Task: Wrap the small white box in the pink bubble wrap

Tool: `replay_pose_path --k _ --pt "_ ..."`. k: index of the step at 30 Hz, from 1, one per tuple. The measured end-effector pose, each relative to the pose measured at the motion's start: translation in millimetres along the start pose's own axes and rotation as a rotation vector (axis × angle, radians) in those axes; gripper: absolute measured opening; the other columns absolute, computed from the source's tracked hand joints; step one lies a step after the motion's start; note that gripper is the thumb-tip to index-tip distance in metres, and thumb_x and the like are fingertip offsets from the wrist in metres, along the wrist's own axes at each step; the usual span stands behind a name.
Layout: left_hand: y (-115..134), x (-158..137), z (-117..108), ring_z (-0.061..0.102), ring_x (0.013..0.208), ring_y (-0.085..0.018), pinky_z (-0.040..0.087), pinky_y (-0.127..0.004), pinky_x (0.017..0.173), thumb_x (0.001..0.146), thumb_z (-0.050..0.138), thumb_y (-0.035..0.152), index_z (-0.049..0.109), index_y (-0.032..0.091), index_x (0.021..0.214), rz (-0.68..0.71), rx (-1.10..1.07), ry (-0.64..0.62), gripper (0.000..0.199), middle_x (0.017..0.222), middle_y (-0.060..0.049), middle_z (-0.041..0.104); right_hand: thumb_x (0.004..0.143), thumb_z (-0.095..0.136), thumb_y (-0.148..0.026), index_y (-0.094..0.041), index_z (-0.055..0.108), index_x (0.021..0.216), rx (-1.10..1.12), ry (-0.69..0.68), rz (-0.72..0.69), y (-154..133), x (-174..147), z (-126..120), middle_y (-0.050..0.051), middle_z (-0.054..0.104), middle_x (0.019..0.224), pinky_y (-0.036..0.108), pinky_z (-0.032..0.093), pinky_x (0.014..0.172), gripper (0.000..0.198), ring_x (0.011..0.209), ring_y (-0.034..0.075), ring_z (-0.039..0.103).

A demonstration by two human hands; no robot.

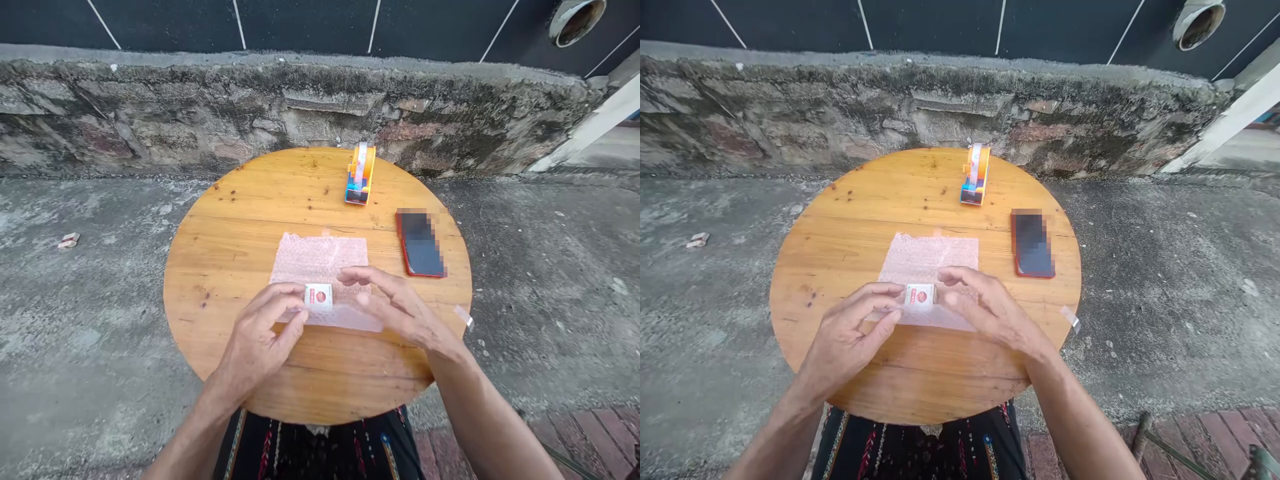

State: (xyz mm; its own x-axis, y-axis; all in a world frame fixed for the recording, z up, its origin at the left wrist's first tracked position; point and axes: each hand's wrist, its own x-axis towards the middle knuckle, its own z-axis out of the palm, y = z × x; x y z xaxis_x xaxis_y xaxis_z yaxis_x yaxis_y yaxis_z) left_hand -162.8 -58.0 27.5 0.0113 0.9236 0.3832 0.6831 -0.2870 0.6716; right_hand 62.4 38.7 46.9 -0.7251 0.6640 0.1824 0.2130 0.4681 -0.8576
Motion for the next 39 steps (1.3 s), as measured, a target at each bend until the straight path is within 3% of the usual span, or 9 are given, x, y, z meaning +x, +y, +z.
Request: replay_pose_path --k 5,9,13,20,25,39 --pt "-4 17 5 0.063 0.097 -0.017 0.047 -0.028 0.086 0.086 0.056 0.022 0.063 0.021 0.087 -0.123 0.005 -0.016 0.007 0.105 -0.002 0.068 0.078 0.071 -0.037 -0.022 0.052 0.128 -0.108 0.057 0.034 -1 -4 -1 0.008 0.063 0.124 0.039 0.047 0.095 0.056 0.111 0.023 0.06" --pt "-5 23 11 0.064 0.086 -0.017 0.049 -0.027 0.077 0.086 0.056 0.027 0.064 0.02 0.086 -0.239 -0.034 -0.038 0.011 0.097 -0.002 0.07 0.08 0.066 -0.023 -0.021 0.059 0.118 -0.207 0.171 0.041 9 5 11 0.004 0.071 0.104 0.033 0.05 0.084 0.039 0.091 0.018 0.066" --pt "-8 27 17 0.062 0.07 -0.015 0.048 -0.024 0.067 0.085 0.056 0.03 0.064 0.019 0.085 -0.307 -0.079 -0.068 0.014 0.078 0.001 0.07 0.083 0.062 -0.022 -0.021 0.062 0.11 -0.196 0.232 0.081 17 9 15 0.002 0.071 0.092 0.029 0.05 0.076 0.028 0.082 0.016 0.066" --pt "-12 28 22 0.059 0.062 -0.013 0.044 -0.022 0.058 0.085 0.055 0.03 0.063 0.018 0.082 -0.356 -0.169 -0.074 0.015 0.068 0.002 0.066 0.083 0.061 -0.023 -0.022 0.063 0.109 -0.241 0.234 0.141 29 11 16 0.0 0.071 0.084 0.027 0.047 0.067 0.026 0.07 0.015 0.063" --pt "-13 28 23 0.055 0.061 -0.013 0.041 -0.021 0.056 0.084 0.054 0.032 0.062 0.018 0.081 -0.395 -0.179 -0.068 0.016 0.066 0.002 0.062 0.082 0.061 -0.022 -0.022 0.064 0.109 -0.309 0.261 0.161 33 13 19 0.002 0.072 0.093 0.03 0.048 0.073 0.027 0.079 0.018 0.064" --pt "-11 27 20 0.054 0.062 -0.011 0.042 -0.021 0.057 0.083 0.053 0.027 0.063 0.018 0.081 -0.333 -0.216 -0.095 0.014 0.068 0.002 0.061 0.083 0.06 -0.021 -0.021 0.064 0.109 -0.455 0.267 0.12 32 10 23 0.004 0.073 0.091 0.033 0.049 0.075 0.026 0.077 0.019 0.064"
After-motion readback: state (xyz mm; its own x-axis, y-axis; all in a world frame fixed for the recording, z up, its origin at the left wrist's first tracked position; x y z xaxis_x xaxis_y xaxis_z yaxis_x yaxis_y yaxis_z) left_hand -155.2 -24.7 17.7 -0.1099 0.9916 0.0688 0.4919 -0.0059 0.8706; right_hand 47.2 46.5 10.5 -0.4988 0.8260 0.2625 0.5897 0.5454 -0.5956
